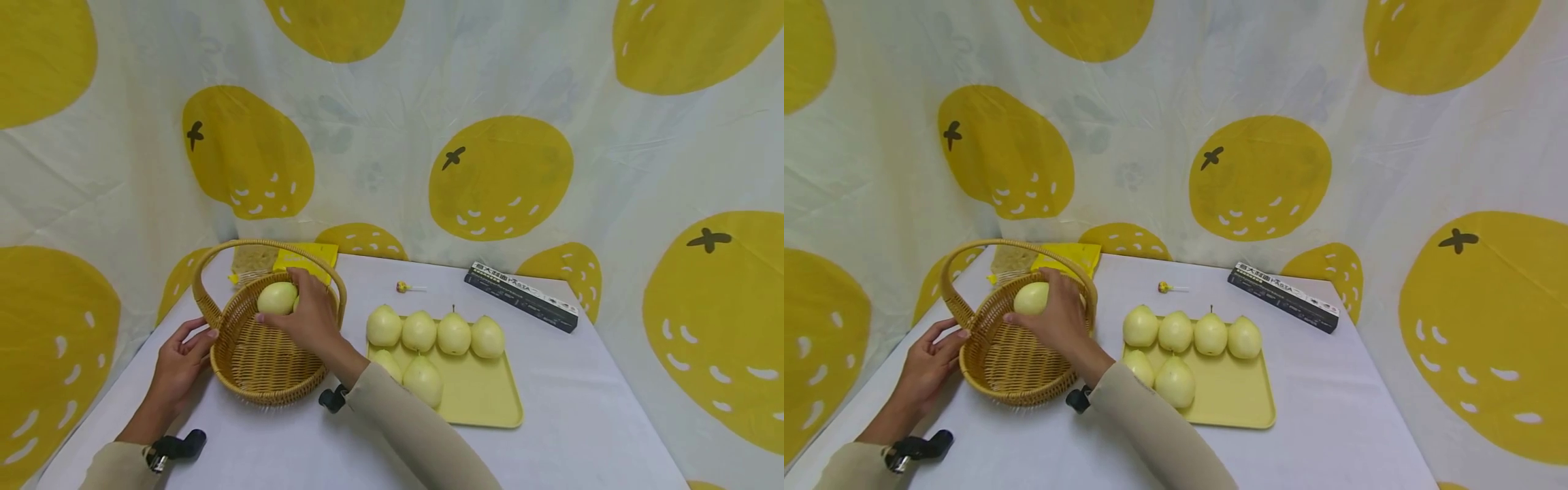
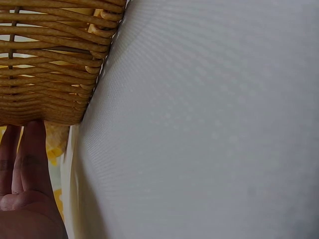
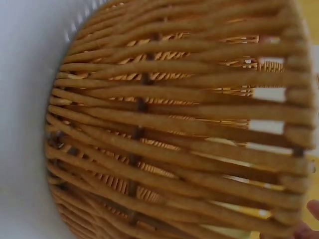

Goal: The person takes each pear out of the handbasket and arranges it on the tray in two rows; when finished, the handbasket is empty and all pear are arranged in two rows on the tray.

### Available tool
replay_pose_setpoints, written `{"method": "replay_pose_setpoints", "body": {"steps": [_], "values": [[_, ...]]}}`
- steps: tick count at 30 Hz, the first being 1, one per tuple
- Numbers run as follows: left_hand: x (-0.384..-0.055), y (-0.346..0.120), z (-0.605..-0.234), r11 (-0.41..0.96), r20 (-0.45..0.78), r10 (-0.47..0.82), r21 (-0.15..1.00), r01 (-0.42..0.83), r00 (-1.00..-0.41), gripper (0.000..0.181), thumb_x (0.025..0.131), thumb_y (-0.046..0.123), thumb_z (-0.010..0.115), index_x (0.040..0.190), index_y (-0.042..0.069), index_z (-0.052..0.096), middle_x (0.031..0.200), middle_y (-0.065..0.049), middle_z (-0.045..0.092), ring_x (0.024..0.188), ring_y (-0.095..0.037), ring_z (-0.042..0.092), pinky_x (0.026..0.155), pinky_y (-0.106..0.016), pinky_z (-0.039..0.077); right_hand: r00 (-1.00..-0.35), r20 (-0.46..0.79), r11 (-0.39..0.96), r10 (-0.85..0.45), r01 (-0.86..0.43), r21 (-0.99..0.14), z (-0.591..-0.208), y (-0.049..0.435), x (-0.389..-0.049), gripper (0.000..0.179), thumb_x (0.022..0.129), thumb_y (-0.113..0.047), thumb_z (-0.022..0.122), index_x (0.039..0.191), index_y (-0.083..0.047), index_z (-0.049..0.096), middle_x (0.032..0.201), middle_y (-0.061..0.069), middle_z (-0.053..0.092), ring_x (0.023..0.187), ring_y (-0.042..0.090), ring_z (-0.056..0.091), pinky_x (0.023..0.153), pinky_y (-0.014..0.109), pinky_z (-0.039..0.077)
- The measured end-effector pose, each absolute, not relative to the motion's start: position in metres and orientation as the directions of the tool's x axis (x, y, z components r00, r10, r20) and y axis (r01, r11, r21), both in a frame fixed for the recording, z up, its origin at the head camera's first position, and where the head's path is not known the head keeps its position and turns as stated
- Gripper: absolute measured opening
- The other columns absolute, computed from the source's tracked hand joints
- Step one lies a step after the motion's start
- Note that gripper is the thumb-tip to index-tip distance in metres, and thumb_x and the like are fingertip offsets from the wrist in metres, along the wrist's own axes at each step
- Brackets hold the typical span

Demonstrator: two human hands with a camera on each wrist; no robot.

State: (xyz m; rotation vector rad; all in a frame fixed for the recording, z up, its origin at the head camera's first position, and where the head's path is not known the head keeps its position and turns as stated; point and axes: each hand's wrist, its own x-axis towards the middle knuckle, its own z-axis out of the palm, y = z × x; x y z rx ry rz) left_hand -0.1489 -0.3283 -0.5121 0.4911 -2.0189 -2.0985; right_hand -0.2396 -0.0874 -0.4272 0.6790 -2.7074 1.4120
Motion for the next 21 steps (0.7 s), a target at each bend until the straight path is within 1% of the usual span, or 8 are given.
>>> {"method": "replay_pose_setpoints", "body": {"steps": [2, 8, 12, 15, 18, 21], "values": [[-0.149, -0.328, -0.512, -0.058, -0.113, -0.36, 0.993, -0.099, -0.926, 0.049, 0.099, 0.039, 0.076, 0.142, 0.025, 0.057, 0.101, 0.031, 0.074, 0.091, 0.007, 0.074, 0.075, -0.016, 0.062, -0.911, 0.188, 0.51, -0.367, -0.366, -0.779, -0.429, -0.09, -0.243, 0.098, 0.077, -0.055, 0.093, 0.157, -0.033, 0.041, 0.149, 0.0, 0.057, 0.133, 0.015, 0.055, 0.097, 0.032, 0.055], [-0.15, -0.326, -0.511, -0.045, -0.121, -0.358, 0.993, -0.112, -0.926, 0.05, 0.099, 0.04, 0.075, 0.143, 0.025, 0.056, 0.102, 0.031, 0.073, 0.092, 0.008, 0.074, 0.076, -0.016, 0.062, -0.919, 0.164, 0.558, -0.358, -0.352, -0.752, -0.433, -0.092, -0.254, 0.1, 0.075, -0.055, 0.095, 0.157, -0.031, 0.042, 0.151, -0.001, 0.058, 0.139, 0.018, 0.054, 0.106, 0.038, 0.053], [-0.149, -0.326, -0.51, -0.035, -0.113, -0.354, 0.994, -0.107, -0.928, 0.053, 0.1, 0.04, 0.075, 0.146, 0.024, 0.055, 0.103, 0.032, 0.073, 0.094, 0.008, 0.074, 0.076, -0.016, 0.062, -0.924, 0.157, 0.578, -0.349, -0.345, -0.739, -0.436, -0.092, -0.259, 0.095, 0.077, -0.046, 0.096, 0.155, -0.026, 0.046, 0.15, 0.002, 0.059, 0.137, 0.021, 0.054, 0.106, 0.04, 0.054], [-0.149, -0.326, -0.51, -0.037, -0.111, -0.357, 0.994, -0.105, -0.927, 0.053, 0.1, 0.04, 0.075, 0.146, 0.023, 0.055, 0.102, 0.032, 0.073, 0.093, 0.008, 0.074, 0.076, -0.016, 0.063, -0.923, 0.151, 0.606, -0.354, -0.349, -0.715, -0.439, -0.091, -0.262, 0.091, 0.079, -0.042, 0.096, 0.153, -0.021, 0.048, 0.146, 0.006, 0.06, 0.134, 0.022, 0.054, 0.105, 0.039, 0.053], [-0.148, -0.326, -0.51, -0.03, -0.115, -0.362, 0.993, -0.112, -0.925, 0.053, 0.1, 0.04, 0.074, 0.146, 0.023, 0.054, 0.102, 0.032, 0.072, 0.093, 0.008, 0.073, 0.076, -0.017, 0.063, -0.921, 0.133, 0.642, -0.365, -0.353, -0.681, -0.442, -0.092, -0.264, 0.09, 0.079, -0.04, 0.096, 0.153, -0.02, 0.049, 0.145, 0.006, 0.059, 0.133, 0.023, 0.053, 0.106, 0.038, 0.051], [-0.148, -0.326, -0.51, -0.012, -0.122, -0.368, 0.992, -0.127, -0.922, 0.053, 0.1, 0.041, 0.073, 0.146, 0.024, 0.054, 0.102, 0.033, 0.071, 0.094, 0.009, 0.073, 0.077, -0.016, 0.062, -0.923, 0.109, 0.664, -0.368, -0.344, -0.664, -0.445, -0.093, -0.265, 0.09, 0.079, -0.035, 0.097, 0.153, -0.02, 0.048, 0.148, 0.004, 0.058, 0.133, 0.023, 0.051, 0.109, 0.039, 0.049]]}}
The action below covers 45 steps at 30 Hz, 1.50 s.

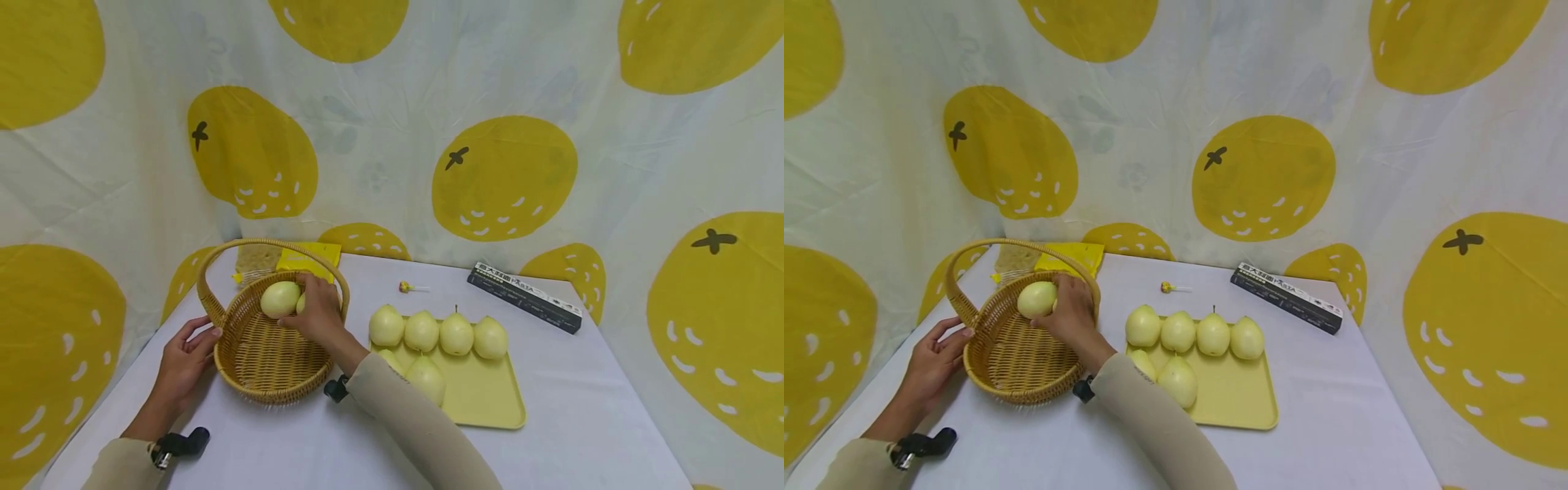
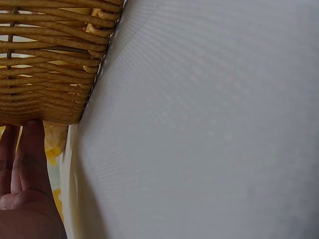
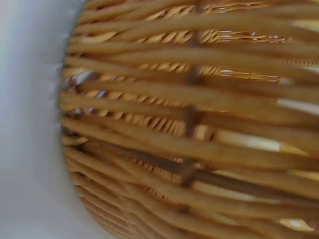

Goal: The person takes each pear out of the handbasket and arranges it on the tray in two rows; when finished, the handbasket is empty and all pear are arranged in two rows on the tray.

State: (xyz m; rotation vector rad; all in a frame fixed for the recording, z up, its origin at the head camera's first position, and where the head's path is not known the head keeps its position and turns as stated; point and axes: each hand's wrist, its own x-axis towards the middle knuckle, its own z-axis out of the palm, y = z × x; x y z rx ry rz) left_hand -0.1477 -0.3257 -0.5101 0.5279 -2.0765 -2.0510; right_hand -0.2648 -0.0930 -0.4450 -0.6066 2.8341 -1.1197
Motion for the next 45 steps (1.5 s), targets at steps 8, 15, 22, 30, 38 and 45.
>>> {"method": "replay_pose_setpoints", "body": {"steps": [8, 15, 22, 30, 38, 45], "values": [[-0.15, -0.324, -0.511, -0.022, -0.114, -0.362, 0.993, -0.114, -0.925, 0.048, 0.101, 0.038, 0.073, 0.144, 0.026, 0.055, 0.104, 0.032, 0.072, 0.095, 0.007, 0.074, 0.077, -0.017, 0.063, -0.944, 0.018, 0.707, -0.33, -0.26, -0.658, -0.449, -0.092, -0.264, 0.07, 0.078, -0.025, 0.098, 0.135, -0.02, 0.057, 0.135, 0.0, 0.062, 0.13, 0.02, 0.056, 0.107, 0.035, 0.05], [-0.152, -0.323, -0.511, -0.007, -0.114, -0.365, 0.993, -0.119, -0.924, 0.049, 0.101, 0.039, 0.073, 0.145, 0.025, 0.054, 0.104, 0.032, 0.071, 0.095, 0.008, 0.073, 0.078, -0.017, 0.063, -0.938, -0.053, 0.727, -0.343, -0.229, -0.647, -0.451, -0.091, -0.26, 0.067, 0.075, -0.024, 0.1, 0.128, -0.023, 0.06, 0.125, -0.004, 0.066, 0.113, 0.013, 0.06, 0.099, 0.03, 0.052], [-0.151, -0.322, -0.511, -0.001, -0.127, -0.368, 0.991, -0.136, -0.921, 0.058, 0.099, 0.045, 0.074, 0.149, 0.023, 0.053, 0.106, 0.033, 0.069, 0.096, 0.011, 0.072, 0.079, -0.015, 0.062, -0.928, -0.048, 0.707, -0.369, -0.247, -0.663, -0.453, -0.088, -0.254, 0.062, 0.072, -0.027, 0.102, 0.121, -0.025, 0.064, 0.123, -0.008, 0.069, 0.113, 0.011, 0.061, 0.098, 0.029, 0.051], [-0.15, -0.324, -0.512, 0.026, -0.128, -0.366, 0.989, -0.147, -0.922, 0.063, 0.099, 0.048, 0.073, 0.152, 0.023, 0.05, 0.109, 0.033, 0.069, 0.096, 0.012, 0.071, 0.079, -0.015, 0.062, -0.894, -0.034, 0.669, -0.447, -0.308, -0.677, -0.447, -0.083, -0.243, 0.065, 0.074, -0.031, 0.1, 0.128, -0.025, 0.064, 0.126, -0.009, 0.069, 0.115, 0.007, 0.061, 0.099, 0.025, 0.051], [-0.15, -0.325, -0.514, 0.024, -0.141, -0.373, 0.987, -0.161, -0.917, 0.062, 0.1, 0.047, 0.072, 0.153, 0.024, 0.05, 0.108, 0.033, 0.069, 0.095, 0.012, 0.071, 0.079, -0.015, 0.062, -0.87, 0.019, 0.62, -0.493, -0.366, -0.693, -0.437, -0.072, -0.231, 0.066, 0.073, -0.031, 0.101, 0.127, -0.026, 0.063, 0.125, -0.011, 0.069, 0.112, 0.004, 0.061, 0.096, 0.022, 0.052], [-0.15, -0.326, -0.512, 0.023, -0.137, -0.365, 0.988, -0.155, -0.921, 0.063, 0.1, 0.047, 0.072, 0.153, 0.024, 0.049, 0.111, 0.033, 0.069, 0.096, 0.012, 0.071, 0.08, -0.015, 0.062, -0.839, 0.091, 0.526, -0.536, -0.416, -0.742, -0.425, -0.058, -0.217, 0.065, 0.073, -0.029, 0.101, 0.127, -0.026, 0.065, 0.124, -0.013, 0.069, 0.111, 0.001, 0.06, 0.097, 0.02, 0.051]]}}
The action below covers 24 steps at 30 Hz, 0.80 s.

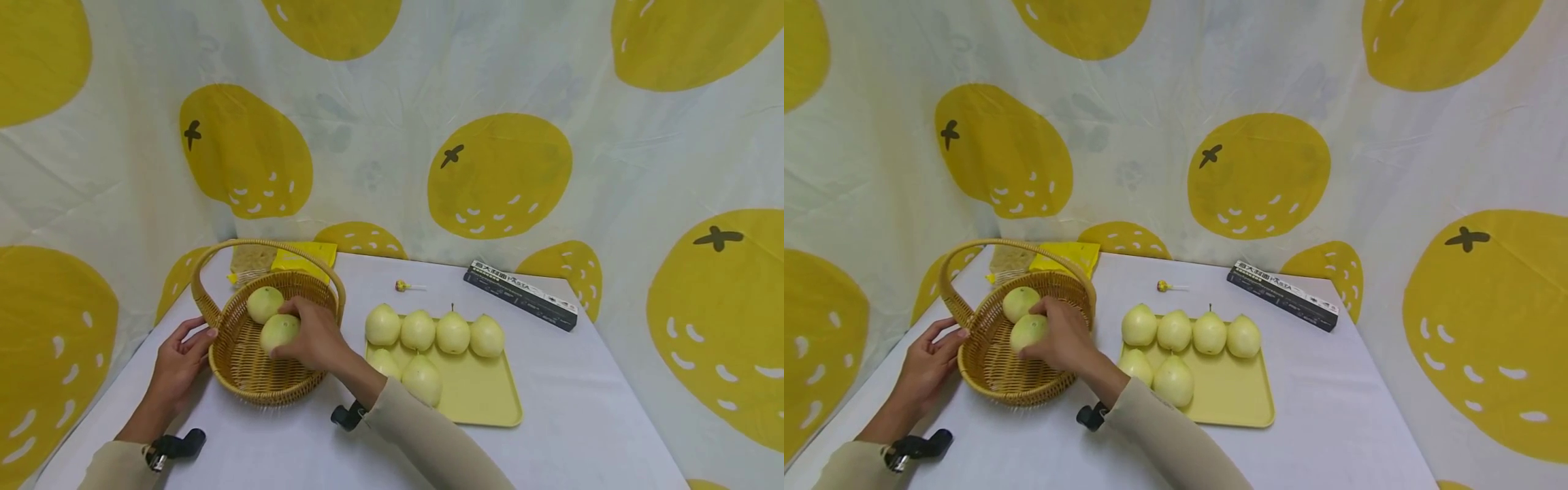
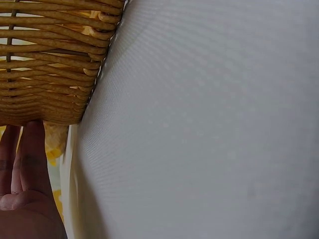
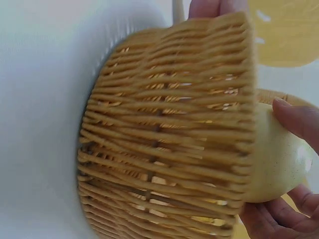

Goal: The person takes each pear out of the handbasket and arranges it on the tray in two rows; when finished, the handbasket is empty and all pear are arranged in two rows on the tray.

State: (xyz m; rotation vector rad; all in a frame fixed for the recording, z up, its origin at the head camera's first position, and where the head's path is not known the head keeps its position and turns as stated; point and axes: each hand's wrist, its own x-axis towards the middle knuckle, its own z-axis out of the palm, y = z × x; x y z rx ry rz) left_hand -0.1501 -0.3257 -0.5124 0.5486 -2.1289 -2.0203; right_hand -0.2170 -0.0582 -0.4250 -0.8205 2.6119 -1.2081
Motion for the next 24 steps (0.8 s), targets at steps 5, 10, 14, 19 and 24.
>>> {"method": "replay_pose_setpoints", "body": {"steps": [5, 10, 14, 19, 24], "values": [[-0.15, -0.326, -0.514, 0.026, -0.132, -0.364, 0.988, -0.152, -0.922, 0.062, 0.1, 0.047, 0.072, 0.152, 0.023, 0.05, 0.108, 0.033, 0.069, 0.095, 0.011, 0.071, 0.079, -0.015, 0.062, -0.819, 0.133, 0.476, -0.558, -0.447, -0.757, -0.419, -0.049, -0.207, 0.066, 0.074, -0.028, 0.1, 0.129, -0.025, 0.065, 0.125, -0.014, 0.069, 0.113, 0.0, 0.06, 0.098, 0.02, 0.051], [-0.15, -0.325, -0.516, 0.028, -0.142, -0.365, 0.986, -0.164, -0.92, 0.063, 0.1, 0.048, 0.072, 0.153, 0.023, 0.049, 0.11, 0.033, 0.069, 0.095, 0.012, 0.071, 0.08, -0.015, 0.062, -0.816, 0.151, 0.453, -0.558, -0.453, -0.768, -0.414, -0.041, -0.198, 0.065, 0.074, -0.026, 0.099, 0.129, -0.028, 0.064, 0.127, -0.014, 0.069, 0.114, 0.0, 0.061, 0.098, 0.02, 0.051], [-0.149, -0.324, -0.515, 0.039, -0.137, -0.362, 0.986, -0.162, -0.922, 0.065, 0.1, 0.048, 0.071, 0.154, 0.022, 0.048, 0.11, 0.034, 0.068, 0.095, 0.012, 0.071, 0.08, -0.015, 0.061, -0.814, 0.168, 0.416, -0.556, -0.448, -0.791, -0.407, -0.034, -0.192, 0.064, 0.073, -0.022, 0.099, 0.127, -0.029, 0.065, 0.125, -0.016, 0.068, 0.112, -0.001, 0.061, 0.097, 0.021, 0.052], [-0.15, -0.324, -0.513, 0.027, -0.136, -0.361, 0.987, -0.156, -0.923, 0.062, 0.099, 0.047, 0.072, 0.152, 0.023, 0.05, 0.107, 0.034, 0.069, 0.095, 0.012, 0.071, 0.079, -0.015, 0.062, -0.822, 0.186, 0.389, -0.539, -0.439, -0.81, -0.398, -0.024, -0.186, 0.065, 0.073, -0.022, 0.1, 0.128, -0.03, 0.066, 0.126, -0.019, 0.068, 0.115, -0.001, 0.062, 0.099, 0.022, 0.053], [-0.15, -0.325, -0.512, 0.025, -0.138, -0.366, 0.987, -0.158, -0.92, 0.058, 0.101, 0.045, 0.072, 0.151, 0.024, 0.051, 0.105, 0.035, 0.069, 0.094, 0.011, 0.071, 0.078, -0.015, 0.062, -0.827, 0.187, 0.371, -0.53, -0.425, -0.826, -0.391, -0.015, -0.18, 0.067, 0.075, -0.022, 0.099, 0.133, -0.028, 0.066, 0.13, -0.02, 0.067, 0.119, 0.0, 0.062, 0.104, 0.028, 0.054]]}}
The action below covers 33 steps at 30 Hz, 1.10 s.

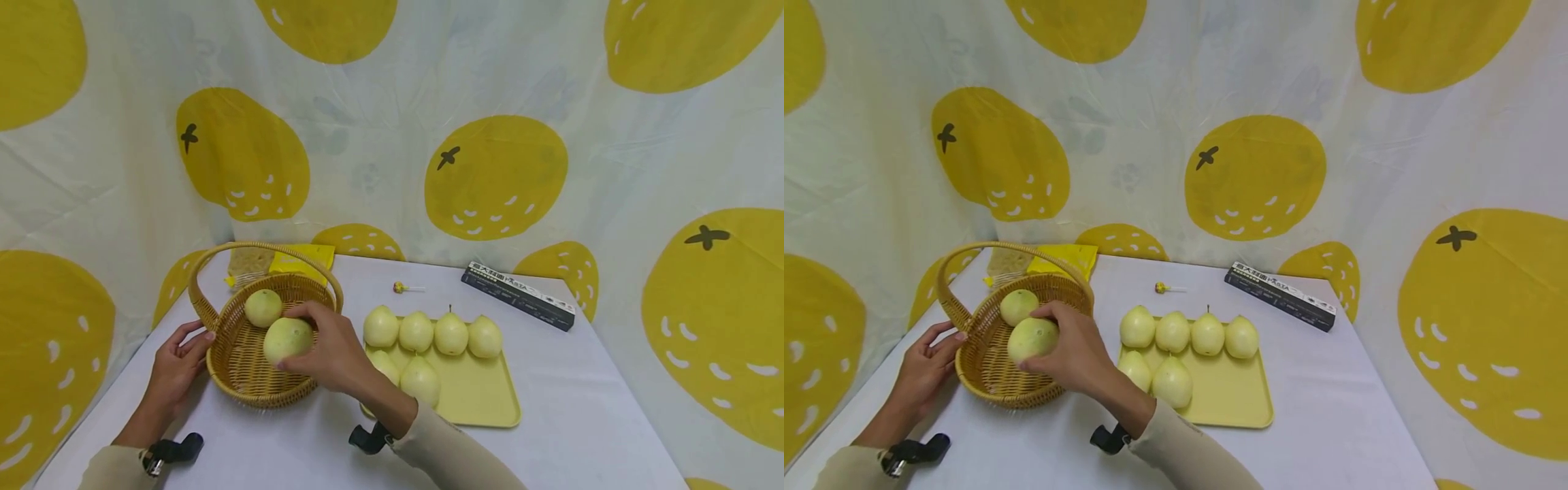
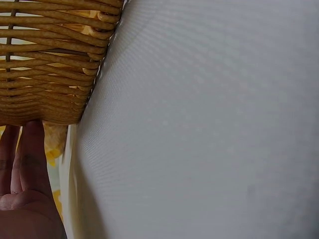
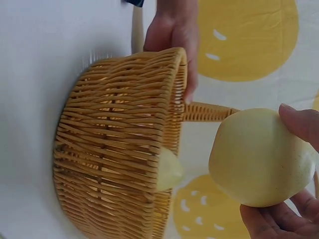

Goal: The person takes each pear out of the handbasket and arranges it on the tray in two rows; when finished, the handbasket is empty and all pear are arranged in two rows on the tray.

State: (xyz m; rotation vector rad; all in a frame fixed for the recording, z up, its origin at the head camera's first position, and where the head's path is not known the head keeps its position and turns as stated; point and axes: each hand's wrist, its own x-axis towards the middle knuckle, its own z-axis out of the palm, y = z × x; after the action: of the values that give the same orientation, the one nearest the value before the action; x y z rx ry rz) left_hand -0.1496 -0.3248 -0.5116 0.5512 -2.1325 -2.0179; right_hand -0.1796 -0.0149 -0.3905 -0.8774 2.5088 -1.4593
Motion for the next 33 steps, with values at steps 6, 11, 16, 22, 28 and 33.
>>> {"method": "replay_pose_setpoints", "body": {"steps": [6, 11, 16, 22, 28, 33], "values": [[-0.149, -0.326, -0.513, 0.027, -0.131, -0.362, 0.988, -0.151, -0.923, 0.056, 0.101, 0.044, 0.071, 0.15, 0.025, 0.052, 0.106, 0.034, 0.069, 0.095, 0.011, 0.071, 0.079, -0.014, 0.061, -0.82, 0.203, 0.333, -0.536, -0.426, -0.841, -0.383, -0.002, -0.172, 0.068, 0.076, -0.02, 0.098, 0.135, -0.029, 0.065, 0.135, -0.018, 0.067, 0.126, 0.002, 0.062, 0.11, 0.031, 0.053], [-0.15, -0.326, -0.513, 0.047, -0.124, -0.361, 0.987, -0.152, -0.924, 0.059, 0.101, 0.047, 0.071, 0.152, 0.024, 0.051, 0.109, 0.034, 0.069, 0.095, 0.012, 0.071, 0.079, -0.014, 0.061, -0.813, 0.235, 0.289, -0.533, -0.436, -0.852, -0.379, 0.011, -0.167, 0.067, 0.077, -0.017, 0.097, 0.135, -0.026, 0.065, 0.139, -0.015, 0.067, 0.127, 0.002, 0.062, 0.113, 0.031, 0.052], [-0.151, -0.326, -0.514, 0.048, -0.129, -0.368, 0.986, -0.157, -0.921, 0.059, 0.1, 0.047, 0.071, 0.151, 0.024, 0.051, 0.108, 0.034, 0.069, 0.094, 0.012, 0.07, 0.079, -0.014, 0.061, -0.809, 0.256, 0.273, -0.528, -0.448, -0.852, -0.378, 0.023, -0.165, 0.067, 0.076, -0.017, 0.097, 0.135, -0.024, 0.065, 0.139, -0.016, 0.067, 0.131, 0.004, 0.061, 0.118, 0.035, 0.05], [-0.15, -0.326, -0.515, 0.033, -0.116, -0.365, 0.99, -0.137, -0.924, 0.055, 0.101, 0.044, 0.071, 0.149, 0.024, 0.052, 0.106, 0.034, 0.069, 0.094, 0.011, 0.071, 0.078, -0.014, 0.061, -0.815, 0.262, 0.279, -0.517, -0.449, -0.849, -0.378, 0.038, -0.164, 0.066, 0.076, -0.019, 0.098, 0.133, -0.025, 0.064, 0.137, -0.013, 0.068, 0.134, 0.008, 0.061, 0.118, 0.038, 0.05], [-0.151, -0.328, -0.516, 0.036, -0.113, -0.365, 0.99, -0.136, -0.924, 0.055, 0.101, 0.044, 0.071, 0.149, 0.025, 0.052, 0.106, 0.034, 0.069, 0.095, 0.011, 0.071, 0.078, -0.014, 0.061, -0.839, 0.243, 0.288, -0.487, -0.417, -0.862, -0.379, 0.055, -0.163, 0.065, 0.076, -0.018, 0.098, 0.131, -0.027, 0.064, 0.133, -0.016, 0.068, 0.132, 0.007, 0.062, 0.117, 0.042, 0.051], [-0.151, -0.328, -0.515, 0.043, -0.127, -0.365, 0.987, -0.153, -0.922, 0.057, 0.101, 0.045, 0.071, 0.151, 0.025, 0.051, 0.108, 0.034, 0.069, 0.095, 0.012, 0.071, 0.078, -0.014, 0.061, -0.867, 0.238, 0.32, -0.438, -0.397, -0.86, -0.381, 0.071, -0.164, 0.064, 0.075, -0.017, 0.098, 0.129, -0.028, 0.065, 0.131, -0.014, 0.068, 0.129, 0.009, 0.064, 0.115, 0.045, 0.052]]}}
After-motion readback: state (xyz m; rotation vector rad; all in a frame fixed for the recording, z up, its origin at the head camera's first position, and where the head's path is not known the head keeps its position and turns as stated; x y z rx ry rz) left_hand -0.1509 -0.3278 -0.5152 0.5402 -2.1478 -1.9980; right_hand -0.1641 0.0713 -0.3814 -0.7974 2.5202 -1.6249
